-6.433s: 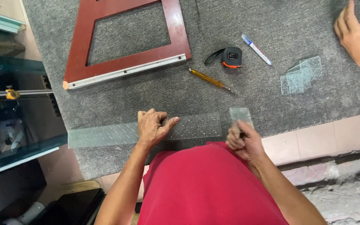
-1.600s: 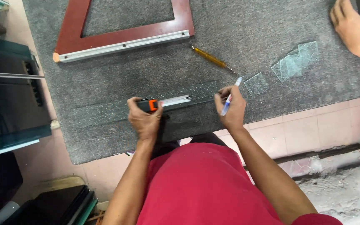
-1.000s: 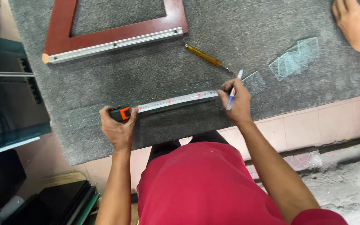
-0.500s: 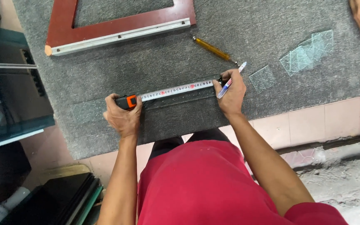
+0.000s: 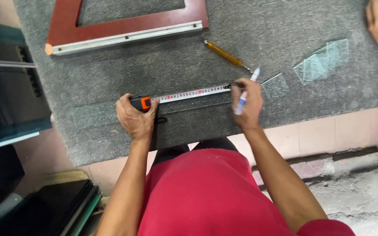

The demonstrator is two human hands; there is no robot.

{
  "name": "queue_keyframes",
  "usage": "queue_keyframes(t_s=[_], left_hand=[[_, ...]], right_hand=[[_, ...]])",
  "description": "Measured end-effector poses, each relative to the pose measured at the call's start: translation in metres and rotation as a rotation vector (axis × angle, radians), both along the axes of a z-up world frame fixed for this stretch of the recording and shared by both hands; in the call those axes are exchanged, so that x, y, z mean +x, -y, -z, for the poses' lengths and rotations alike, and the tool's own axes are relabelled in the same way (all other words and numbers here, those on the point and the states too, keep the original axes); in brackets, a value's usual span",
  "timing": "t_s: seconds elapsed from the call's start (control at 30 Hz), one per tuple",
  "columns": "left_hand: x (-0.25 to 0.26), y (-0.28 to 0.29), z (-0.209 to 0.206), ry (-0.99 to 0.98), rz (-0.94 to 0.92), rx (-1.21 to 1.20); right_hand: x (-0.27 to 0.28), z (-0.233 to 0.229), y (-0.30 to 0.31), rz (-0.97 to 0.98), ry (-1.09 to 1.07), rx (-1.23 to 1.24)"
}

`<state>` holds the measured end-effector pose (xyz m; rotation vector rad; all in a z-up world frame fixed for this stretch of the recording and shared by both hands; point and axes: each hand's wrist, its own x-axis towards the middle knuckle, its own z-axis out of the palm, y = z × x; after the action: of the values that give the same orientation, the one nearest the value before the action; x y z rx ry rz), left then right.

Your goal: The person measures and marks a glass strip using a tape measure and marker, then uses a glass cutter and a red square template to score the glass. The person repeats the process on multiple glass strips, breaking off small pieces after scoring.

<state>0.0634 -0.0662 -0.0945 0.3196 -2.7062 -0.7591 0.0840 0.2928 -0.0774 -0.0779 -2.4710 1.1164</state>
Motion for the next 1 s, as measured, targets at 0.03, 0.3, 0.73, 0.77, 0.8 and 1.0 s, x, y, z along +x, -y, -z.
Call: queue_keyframes(t_s=[0.03, 0.3, 0.73, 0.77, 0.8, 1.0], left_hand=[[0.000, -0.001, -0.001, -0.005, 0.009, 0.017], [0.004, -0.002, 0.004, -0.045, 0.011, 0.034], [0.012, -0.004, 0.010, -0.052, 0.029, -0.010], [0.012, -0.004, 0.011, -0.051, 0.030, -0.011], [0.012, -0.004, 0.011, -0.048, 0.027, -0.006], [0.011, -0.004, 0.008, -0.036, 0.027, 0.009]], right_hand=[[0.006, -0.010, -0.005, -0.023, -0.033, -0.022], [0.043, -0.041, 0.016, -0.166, 0.088, -0.416], [0.030, -0.007, 0.033, -0.045, 0.093, -0.348], [0.029, -0.004, 0.033, -0.044, 0.094, -0.350], [0.029, -0.002, 0.033, -0.054, 0.085, -0.340], [0.024, 0.002, 0.038, -0.068, 0.078, -0.342]])
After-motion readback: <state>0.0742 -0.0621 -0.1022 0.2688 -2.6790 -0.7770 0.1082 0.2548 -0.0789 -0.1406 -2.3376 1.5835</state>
